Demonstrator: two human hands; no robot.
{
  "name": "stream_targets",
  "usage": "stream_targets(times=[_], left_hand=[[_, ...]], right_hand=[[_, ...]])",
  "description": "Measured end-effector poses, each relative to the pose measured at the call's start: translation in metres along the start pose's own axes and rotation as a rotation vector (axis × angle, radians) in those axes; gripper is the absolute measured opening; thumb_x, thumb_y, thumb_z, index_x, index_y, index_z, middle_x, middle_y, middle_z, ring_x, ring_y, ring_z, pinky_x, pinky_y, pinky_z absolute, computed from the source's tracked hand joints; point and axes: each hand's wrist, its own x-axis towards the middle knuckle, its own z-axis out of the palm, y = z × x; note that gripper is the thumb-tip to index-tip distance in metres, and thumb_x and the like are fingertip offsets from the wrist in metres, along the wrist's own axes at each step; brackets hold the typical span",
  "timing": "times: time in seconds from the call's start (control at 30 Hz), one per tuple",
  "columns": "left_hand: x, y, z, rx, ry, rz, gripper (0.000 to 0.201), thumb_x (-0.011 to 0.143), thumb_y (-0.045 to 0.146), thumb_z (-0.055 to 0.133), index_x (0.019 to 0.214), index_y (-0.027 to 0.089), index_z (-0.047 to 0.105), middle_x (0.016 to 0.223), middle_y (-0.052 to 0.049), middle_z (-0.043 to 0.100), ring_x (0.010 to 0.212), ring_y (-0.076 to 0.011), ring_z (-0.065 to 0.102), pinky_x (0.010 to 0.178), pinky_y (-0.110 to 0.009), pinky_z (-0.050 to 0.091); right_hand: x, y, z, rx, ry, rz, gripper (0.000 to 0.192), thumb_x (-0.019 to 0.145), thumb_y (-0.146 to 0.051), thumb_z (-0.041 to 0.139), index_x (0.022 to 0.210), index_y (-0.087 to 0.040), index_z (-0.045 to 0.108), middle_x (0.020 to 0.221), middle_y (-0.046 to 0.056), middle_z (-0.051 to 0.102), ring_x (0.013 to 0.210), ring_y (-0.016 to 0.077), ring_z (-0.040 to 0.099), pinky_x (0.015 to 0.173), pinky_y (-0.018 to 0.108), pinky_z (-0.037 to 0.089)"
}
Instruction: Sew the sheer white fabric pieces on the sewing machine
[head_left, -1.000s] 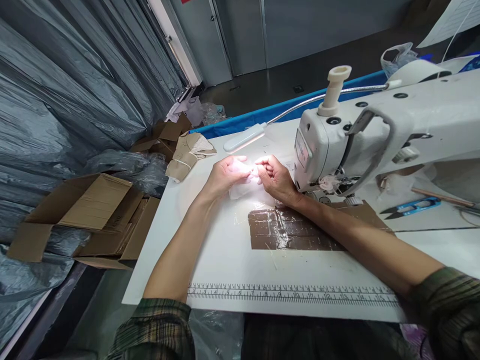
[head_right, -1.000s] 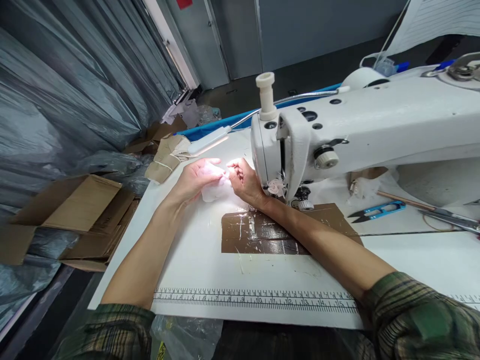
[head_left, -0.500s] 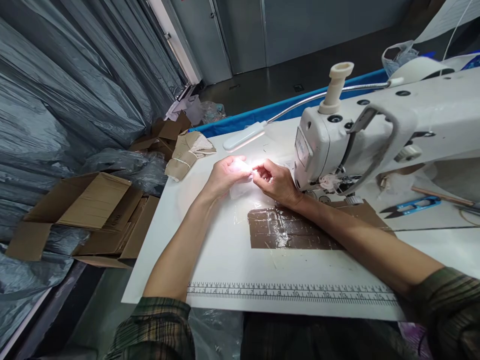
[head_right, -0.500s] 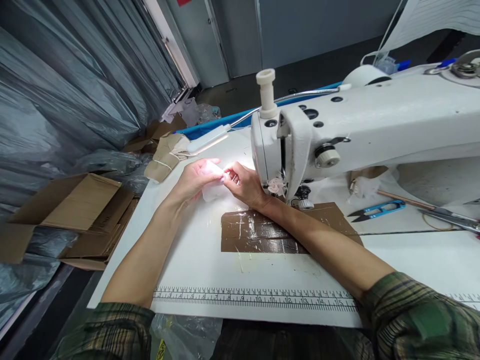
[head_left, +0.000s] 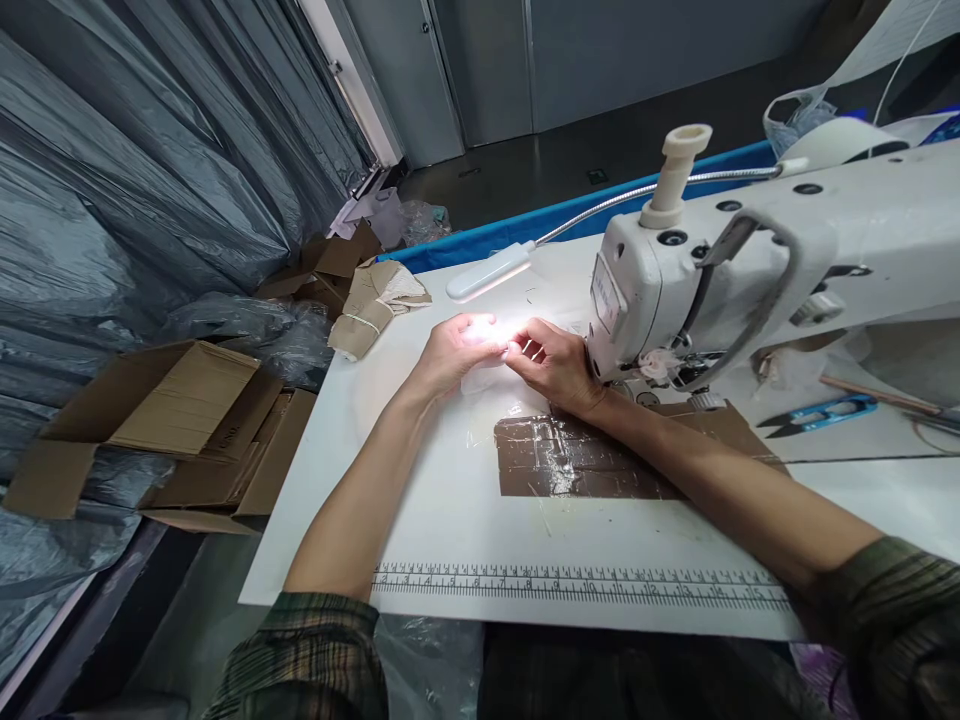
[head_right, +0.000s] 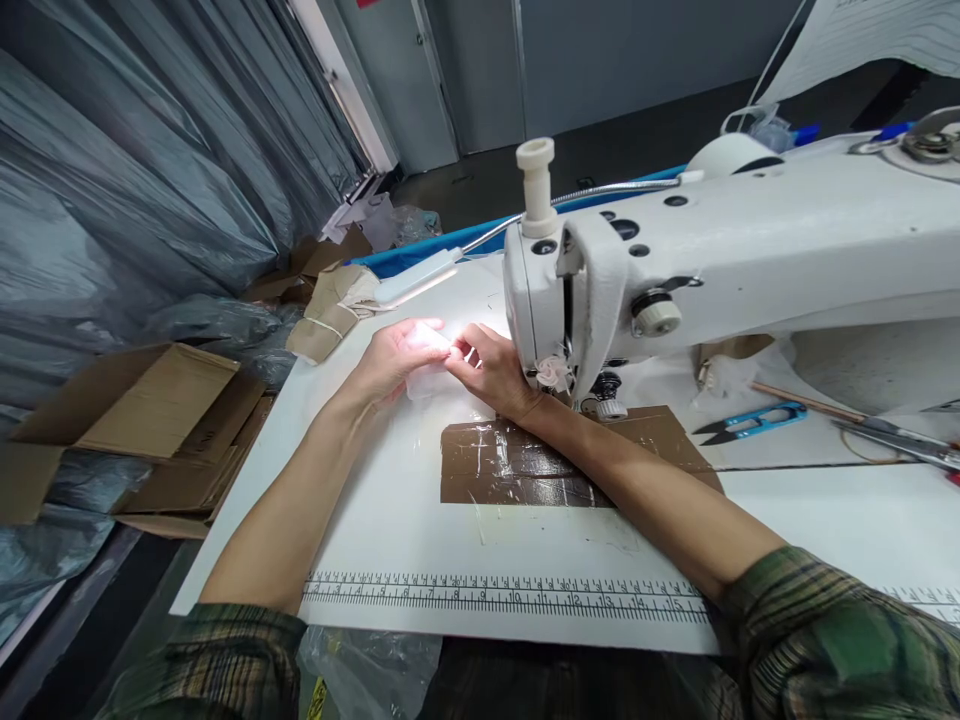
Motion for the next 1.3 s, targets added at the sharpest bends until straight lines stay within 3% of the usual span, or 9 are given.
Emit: stream_targets(times=[0.3, 0.43, 0.63, 0.73, 0.87, 1.3], left_hand=[[-0.003, 0.005, -0.004, -0.005, -0.112, -0.034, 0.055, 0.068, 0.023, 0.082, 0.117, 0.012, 0.06, 0.089, -0.005, 0.07, 0.075, -0.0146, 0.066, 0.069, -0.025, 0.052], [-0.002, 0.003, -0.005, -0.044, -0.125, -0.033, 0.057, 0.065, 0.022, 0.084, 0.115, 0.012, 0.06, 0.094, -0.006, 0.07, 0.077, -0.015, 0.066, 0.071, -0.026, 0.052], [0.001, 0.0, -0.008, -0.052, -0.126, -0.025, 0.054, 0.065, 0.021, 0.084, 0.114, 0.011, 0.061, 0.084, -0.004, 0.069, 0.072, -0.0138, 0.065, 0.075, -0.029, 0.053], [0.001, -0.001, -0.009, -0.04, -0.128, -0.019, 0.056, 0.065, 0.021, 0.084, 0.115, 0.011, 0.061, 0.089, -0.006, 0.071, 0.081, -0.0167, 0.067, 0.081, -0.031, 0.052], [0.0, -0.003, -0.011, -0.016, -0.141, -0.012, 0.058, 0.067, 0.023, 0.083, 0.119, 0.011, 0.059, 0.101, -0.01, 0.071, 0.099, -0.0224, 0.067, 0.091, -0.036, 0.05], [-0.001, 0.0, -0.011, 0.119, -0.083, -0.004, 0.055, 0.066, 0.027, 0.082, 0.116, 0.013, 0.062, 0.089, -0.005, 0.068, 0.088, -0.0189, 0.065, 0.08, -0.031, 0.05]], right_hand=[[0.002, -0.004, -0.001, 0.202, -0.095, 0.313, 0.015, 0.073, -0.03, 0.055, 0.068, -0.023, 0.044, 0.058, -0.004, 0.052, 0.048, 0.0104, 0.048, 0.048, 0.023, 0.039], [0.0, -0.002, -0.001, 0.216, -0.132, 0.345, 0.016, 0.075, -0.033, 0.056, 0.071, -0.023, 0.044, 0.063, -0.002, 0.056, 0.052, 0.0127, 0.055, 0.049, 0.024, 0.04], [-0.003, 0.003, 0.002, 0.241, -0.143, 0.374, 0.018, 0.076, -0.037, 0.057, 0.078, -0.023, 0.048, 0.071, -0.001, 0.06, 0.053, 0.0124, 0.056, 0.05, 0.025, 0.042], [-0.003, 0.006, 0.003, 0.22, -0.132, 0.342, 0.018, 0.077, -0.037, 0.056, 0.084, -0.021, 0.052, 0.076, 0.001, 0.063, 0.054, 0.0121, 0.055, 0.052, 0.025, 0.043], [-0.003, 0.005, 0.0, 0.119, -0.146, 0.22, 0.011, 0.079, -0.032, 0.056, 0.078, -0.02, 0.055, 0.067, -0.001, 0.06, 0.054, 0.0116, 0.05, 0.051, 0.025, 0.038], [-0.001, 0.002, -0.001, 0.026, -0.097, 0.068, 0.006, 0.074, -0.018, 0.059, 0.07, -0.021, 0.056, 0.065, -0.002, 0.057, 0.052, 0.0107, 0.048, 0.051, 0.024, 0.04]])
